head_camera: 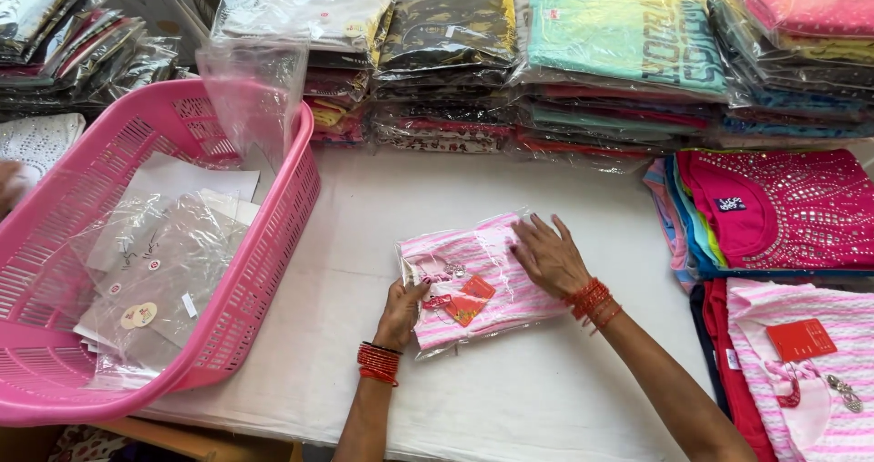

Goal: The person folds a pink and white striped shirt and places it into a clear plastic bag, then seals the bag. They repeat this process with a red t-shirt, folding it and placing it into a separate plastic bag.

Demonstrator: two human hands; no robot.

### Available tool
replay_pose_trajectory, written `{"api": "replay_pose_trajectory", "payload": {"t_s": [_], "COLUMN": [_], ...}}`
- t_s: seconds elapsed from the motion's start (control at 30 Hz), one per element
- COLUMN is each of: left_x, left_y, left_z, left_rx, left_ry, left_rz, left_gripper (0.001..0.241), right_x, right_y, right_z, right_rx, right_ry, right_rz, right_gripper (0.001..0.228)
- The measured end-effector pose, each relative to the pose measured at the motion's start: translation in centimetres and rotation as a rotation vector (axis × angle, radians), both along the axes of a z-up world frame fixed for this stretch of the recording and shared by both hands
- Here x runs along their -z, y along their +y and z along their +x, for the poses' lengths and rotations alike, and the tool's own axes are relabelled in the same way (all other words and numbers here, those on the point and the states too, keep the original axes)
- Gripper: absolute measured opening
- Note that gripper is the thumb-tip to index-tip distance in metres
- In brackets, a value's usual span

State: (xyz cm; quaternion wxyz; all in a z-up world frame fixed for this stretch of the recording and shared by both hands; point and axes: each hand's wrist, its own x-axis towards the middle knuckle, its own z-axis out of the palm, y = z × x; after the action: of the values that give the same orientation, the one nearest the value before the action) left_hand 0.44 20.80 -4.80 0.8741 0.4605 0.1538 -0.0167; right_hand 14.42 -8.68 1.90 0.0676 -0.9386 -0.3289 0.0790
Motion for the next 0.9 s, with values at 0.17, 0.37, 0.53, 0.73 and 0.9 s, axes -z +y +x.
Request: {"api": "replay_pose_trajectory", "payload": {"t_s": [0.17, 0.37, 0.53, 0.73, 0.9], "left_x": [-5.4, -11.5, -5.0, -5.5, -6.3], "left_y": [-1.4, -4.9, -7.0, -8.6, -6.9], "left_z": [-0.6, -0.6, 4.5, 4.5, 1.9], "left_rx": [-0.041, -0.005, 0.14, 0.25, 0.273], "left_ry": [0.137, 0.314, -0.056, -0.147, -0.202], "left_rz": [0.641, 1.806, 2.445, 1.885, 1.819], "left_gripper": [0.054, 0.1, 0.075, 0.08, 0.082], "right_x": [4.9, 1.5, 2.3, 3.7, 5.2], "right_y": [2.3, 3.0, 3.1, 1.5, 1.0], "right_z": [2.3, -0.3, -1.1, -0.4, 0.1], "right_rx": [-0.062, 0.024, -0.018, -0.019, -0.004], "right_ry": [-0.115, -0.197, -0.362, -0.15, -0.056], "right_rz": [0.182, 0.107, 0.15, 0.288, 0.202], "right_gripper": [0.073, 0.069, 0.068, 0.073, 0.079]}}
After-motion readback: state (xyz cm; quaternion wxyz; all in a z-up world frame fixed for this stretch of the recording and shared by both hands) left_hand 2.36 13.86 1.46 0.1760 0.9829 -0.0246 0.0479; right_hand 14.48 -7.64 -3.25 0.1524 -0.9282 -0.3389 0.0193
